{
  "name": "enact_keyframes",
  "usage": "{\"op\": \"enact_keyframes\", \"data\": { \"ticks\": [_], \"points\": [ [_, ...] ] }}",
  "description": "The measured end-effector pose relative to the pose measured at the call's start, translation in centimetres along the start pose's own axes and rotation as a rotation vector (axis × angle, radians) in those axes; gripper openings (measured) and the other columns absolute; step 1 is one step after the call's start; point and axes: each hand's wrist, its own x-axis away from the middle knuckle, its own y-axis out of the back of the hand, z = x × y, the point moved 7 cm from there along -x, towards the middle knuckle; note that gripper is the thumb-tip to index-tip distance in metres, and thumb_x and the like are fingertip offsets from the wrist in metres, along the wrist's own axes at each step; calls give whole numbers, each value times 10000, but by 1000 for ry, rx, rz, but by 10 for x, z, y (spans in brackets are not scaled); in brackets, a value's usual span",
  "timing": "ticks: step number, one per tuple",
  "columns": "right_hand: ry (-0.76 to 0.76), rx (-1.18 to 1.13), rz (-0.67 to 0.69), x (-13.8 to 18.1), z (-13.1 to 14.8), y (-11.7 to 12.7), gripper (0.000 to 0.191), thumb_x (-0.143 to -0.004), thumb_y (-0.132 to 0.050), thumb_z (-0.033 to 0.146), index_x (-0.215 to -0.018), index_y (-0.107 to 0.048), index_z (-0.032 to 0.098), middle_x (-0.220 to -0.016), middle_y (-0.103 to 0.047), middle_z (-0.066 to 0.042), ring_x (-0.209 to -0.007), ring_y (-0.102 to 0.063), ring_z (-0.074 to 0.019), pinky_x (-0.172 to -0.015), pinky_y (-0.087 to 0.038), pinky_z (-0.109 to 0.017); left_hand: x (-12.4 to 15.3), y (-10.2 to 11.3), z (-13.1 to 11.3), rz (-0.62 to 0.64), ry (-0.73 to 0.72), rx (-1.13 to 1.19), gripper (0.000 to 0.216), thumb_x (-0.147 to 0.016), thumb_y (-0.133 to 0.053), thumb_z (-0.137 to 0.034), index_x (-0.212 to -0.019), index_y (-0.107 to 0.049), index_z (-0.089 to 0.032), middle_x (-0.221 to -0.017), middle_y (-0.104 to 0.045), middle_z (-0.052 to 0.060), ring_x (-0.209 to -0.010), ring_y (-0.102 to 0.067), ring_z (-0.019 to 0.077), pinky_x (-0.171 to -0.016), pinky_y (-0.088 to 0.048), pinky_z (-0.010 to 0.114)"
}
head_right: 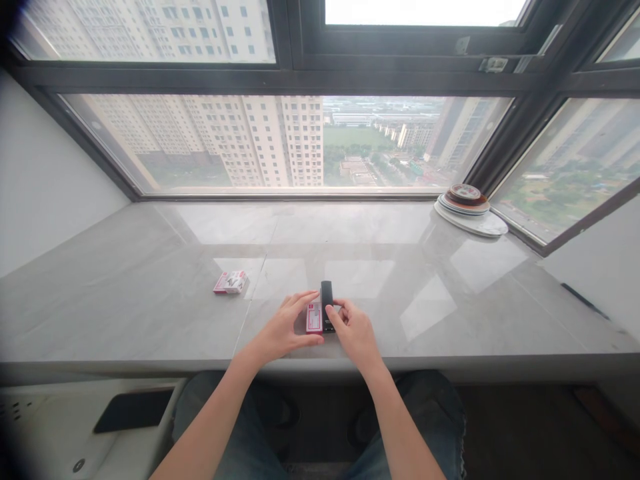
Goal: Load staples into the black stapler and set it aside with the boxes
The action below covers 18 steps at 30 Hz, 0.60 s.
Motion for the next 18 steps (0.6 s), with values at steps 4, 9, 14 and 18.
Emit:
{"op": "enact_keyframes", "data": {
  "ticks": [4,9,14,18],
  "points": [
    [-6,-11,-39,2,3,2,505,-942,-562,630,-1177,-675,197,-620,-471,52,-605,-467,-147,-612,-404,-257,9,76,42,-344,73,-228,359,-1010,-502,-319,-1361,-575,-299,-1403,-553,59,-1336,-470,263,-1171,-334,457],
    [-25,-38,-36,3,4,0,501,-934,-575,630,-1168,-681,199,-645,-474,48,-616,-458,-143,-603,-394,-252,29,171,142,-482,339,-404,472,-994,-335,-270,-1417,-546,-275,-1518,-483,27,-1408,-371,282,-1203,-255,497],
    [-21,-44,-39,1,3,0,499,-932,-584,626,-1163,-686,195,-646,-470,48,-622,-461,-143,-619,-405,-258,57,172,197,-133,440,-365,568,-901,-473,-414,-1450,-529,-277,-1488,-522,21,-1402,-375,315,-1175,-316,455],
    [-23,-30,-41,0,1,0,527,-925,-584,639,-1169,-688,185,-647,-480,43,-610,-461,-145,-609,-410,-265,88,161,179,-97,442,-401,665,-815,-642,-551,-1425,-536,-309,-1430,-547,33,-1356,-417,349,-1140,-358,469]
  ]
}}
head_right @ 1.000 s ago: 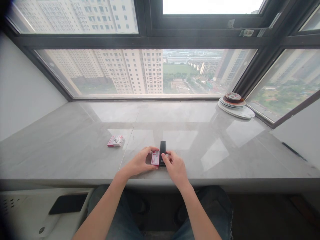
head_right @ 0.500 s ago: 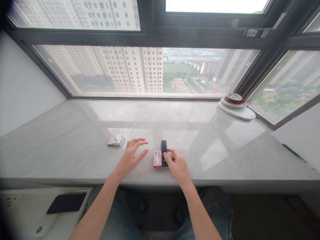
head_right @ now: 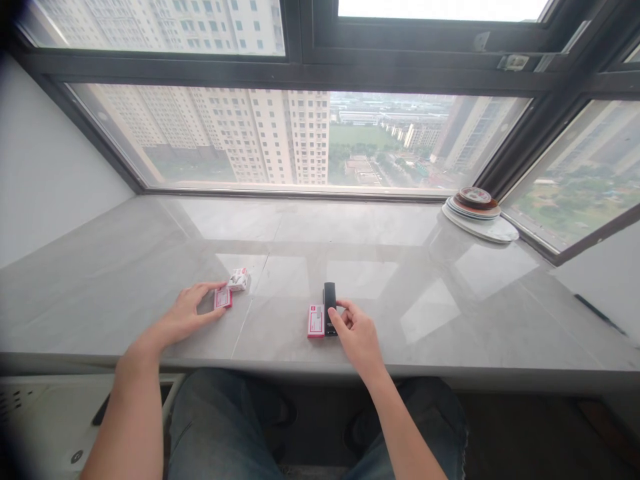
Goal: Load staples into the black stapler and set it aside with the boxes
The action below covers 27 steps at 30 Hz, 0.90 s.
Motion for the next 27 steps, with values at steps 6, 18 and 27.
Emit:
{"op": "enact_keyframes", "data": {
  "ticks": [6,18,27],
  "points": [
    [10,9,7,0,1,0,566,-930,-551,664,-1180,-686,175,-648,-493,33,-619,-476,-155,-624,-436,-273,35,-15,-100,119,-114,201,521,-790,-769,-469,-1267,-625,-317,-1214,-637,29,-1117,-598,285,-996,-494,410],
    [53,55,23,2,3,-1,516,-969,-497,641,-1166,-653,189,-639,-506,42,-596,-489,-152,-588,-383,-262,17,-73,-246,120,-376,469,630,-777,-849,-338,-1353,-599,-390,-1284,-630,4,-1209,-578,266,-1035,-500,384],
    [26,-41,40,3,3,9,605,-957,-511,641,-1338,-587,178,-716,-518,35,-606,-480,-141,-594,-411,-262,24,-77,-243,75,-328,560,815,-758,-870,-466,-1468,-483,-373,-1419,-533,47,-1181,-577,251,-996,-506,366]
  ]
}}
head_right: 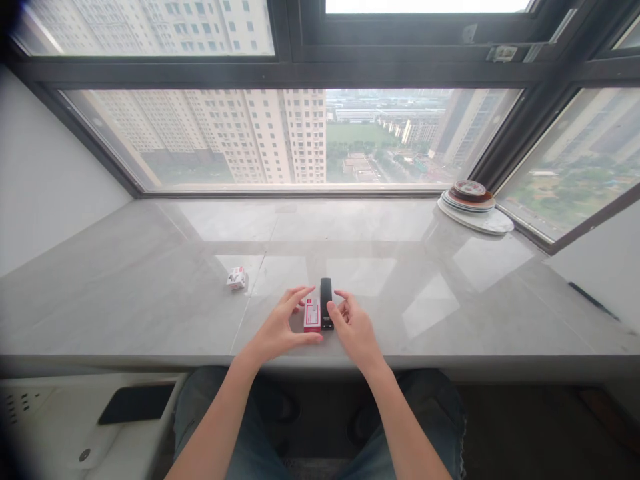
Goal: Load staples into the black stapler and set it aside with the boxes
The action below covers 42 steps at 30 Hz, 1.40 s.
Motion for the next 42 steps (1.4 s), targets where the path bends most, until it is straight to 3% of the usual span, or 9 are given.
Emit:
{"op": "enact_keyframes", "data": {
  "ticks": [2,6,10,13,17,22,29,36,42],
  "points": [
    [-32,-49,0,3,-2,6,689,-933,-551,643,-1448,-518,187,-791,-539,24,-620,-480,-132,-616,-440,-262,3,30,15,-135,73,-81,629,-858,-753,-530,-1417,-533,-342,-1326,-582,51,-1045,-618,221,-903,-521,341],
    [-69,-19,118,12,-4,8,899,-821,-731,595,-1568,-406,212,-823,-548,29,-632,-477,-125,-641,-460,-271,24,135,71,-653,449,-474,394,-994,-498,-538,-1195,-620,-222,-930,-655,57,-828,-626,246,-790,-479,361],
    [-59,98,207,12,2,4,997,-741,-815,547,-1585,-392,227,-719,-510,55,-625,-477,-142,-585,-421,-265,13,175,114,-543,602,-553,435,-976,-499,-508,-1279,-570,-204,-849,-674,61,-878,-652,306,-772,-449,366],
    [-33,161,241,7,10,0,967,-713,-835,512,-1552,-439,239,-659,-487,73,-591,-464,-142,-539,-367,-253,-15,145,113,-357,492,-481,362,-998,-464,-481,-1201,-628,-231,-821,-683,41,-843,-664,264,-745,-442,322],
    [39,195,265,4,24,-7,636,-727,-809,442,-1317,-643,271,-629,-537,65,-561,-471,-139,-524,-329,-246,-47,74,84,-200,339,-409,349,-1025,-443,-478,-1225,-627,-259,-802,-693,17,-802,-676,225,-720,-441,293],
    [80,187,229,6,34,-11,507,-731,-782,374,-1218,-678,282,-618,-586,51,-544,-509,-155,-517,-331,-250,-56,12,49,-82,214,-357,341,-1057,-385,-470,-1226,-615,-283,-891,-721,38,-841,-696,232,-725,-447,305],
    [93,207,243,4,33,-17,500,-733,-771,344,-1221,-671,303,-670,-641,33,-572,-551,-180,-542,-361,-264,-42,-1,32,-39,166,-217,429,-1091,-220,-491,-1220,-594,-326,-929,-731,22,-860,-699,242,-765,-466,334],
    [107,251,280,1,28,-20,505,-754,-757,312,-1247,-649,286,-762,-702,1,-636,-595,-205,-584,-383,-280,-37,-17,34,-83,154,-479,444,-1080,-279,-460,-1409,-470,-231,-1068,-727,131,-959,-722,308,-872,-442,399],
    [128,275,332,-14,16,16,429,-756,-728,294,-1181,-675,276,-853,-745,-7,-707,-626,-220,-639,-417,-292,-61,-58,34,-41,344,-366,597,-1074,-230,-465,-1562,-263,-123,-1105,-690,258,-1062,-684,384,-899,-422,484]
  ]
}}
